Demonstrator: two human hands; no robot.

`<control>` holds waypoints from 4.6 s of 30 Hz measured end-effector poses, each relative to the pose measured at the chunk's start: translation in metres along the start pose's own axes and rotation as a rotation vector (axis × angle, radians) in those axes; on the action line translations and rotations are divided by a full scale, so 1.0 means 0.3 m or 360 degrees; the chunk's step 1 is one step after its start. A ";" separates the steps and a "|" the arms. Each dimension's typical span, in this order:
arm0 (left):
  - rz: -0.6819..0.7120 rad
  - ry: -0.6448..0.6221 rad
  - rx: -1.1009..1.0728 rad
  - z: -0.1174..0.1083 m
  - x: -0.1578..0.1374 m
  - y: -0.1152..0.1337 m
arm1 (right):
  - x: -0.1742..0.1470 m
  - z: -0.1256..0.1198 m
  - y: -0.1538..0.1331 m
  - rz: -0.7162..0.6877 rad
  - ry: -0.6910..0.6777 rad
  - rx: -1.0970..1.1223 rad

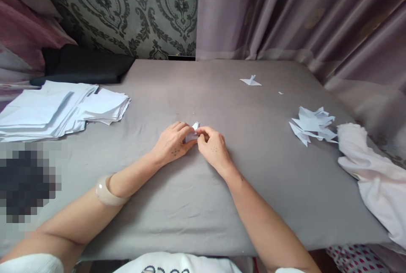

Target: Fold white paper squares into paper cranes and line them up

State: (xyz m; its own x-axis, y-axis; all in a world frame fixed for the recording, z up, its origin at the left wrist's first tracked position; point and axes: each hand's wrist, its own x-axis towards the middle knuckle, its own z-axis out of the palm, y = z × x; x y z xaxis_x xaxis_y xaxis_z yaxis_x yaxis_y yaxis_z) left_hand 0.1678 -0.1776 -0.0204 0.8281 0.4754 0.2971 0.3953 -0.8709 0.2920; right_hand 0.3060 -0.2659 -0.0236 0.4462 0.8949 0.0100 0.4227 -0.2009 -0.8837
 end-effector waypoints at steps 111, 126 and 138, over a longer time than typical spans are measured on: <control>-0.0483 -0.0225 -0.0824 -0.004 0.034 -0.060 | 0.039 -0.060 0.006 -0.0066 -0.0117 -0.0486; -0.0475 -0.0274 -0.0686 -0.012 0.039 -0.051 | 0.042 -0.044 0.002 0.0018 -0.0072 -0.0601; -0.0592 -0.0255 -0.0583 -0.015 0.049 -0.020 | 0.032 -0.030 -0.006 0.0013 -0.0051 -0.0726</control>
State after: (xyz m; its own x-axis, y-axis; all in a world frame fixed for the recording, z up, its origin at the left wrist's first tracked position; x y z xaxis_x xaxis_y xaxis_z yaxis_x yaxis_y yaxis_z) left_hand 0.1758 -0.1648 -0.0136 0.7204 0.6933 -0.0204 0.5324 -0.5339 0.6569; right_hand 0.3166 -0.2605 -0.0177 0.4292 0.9030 -0.0167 0.7268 -0.3563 -0.5872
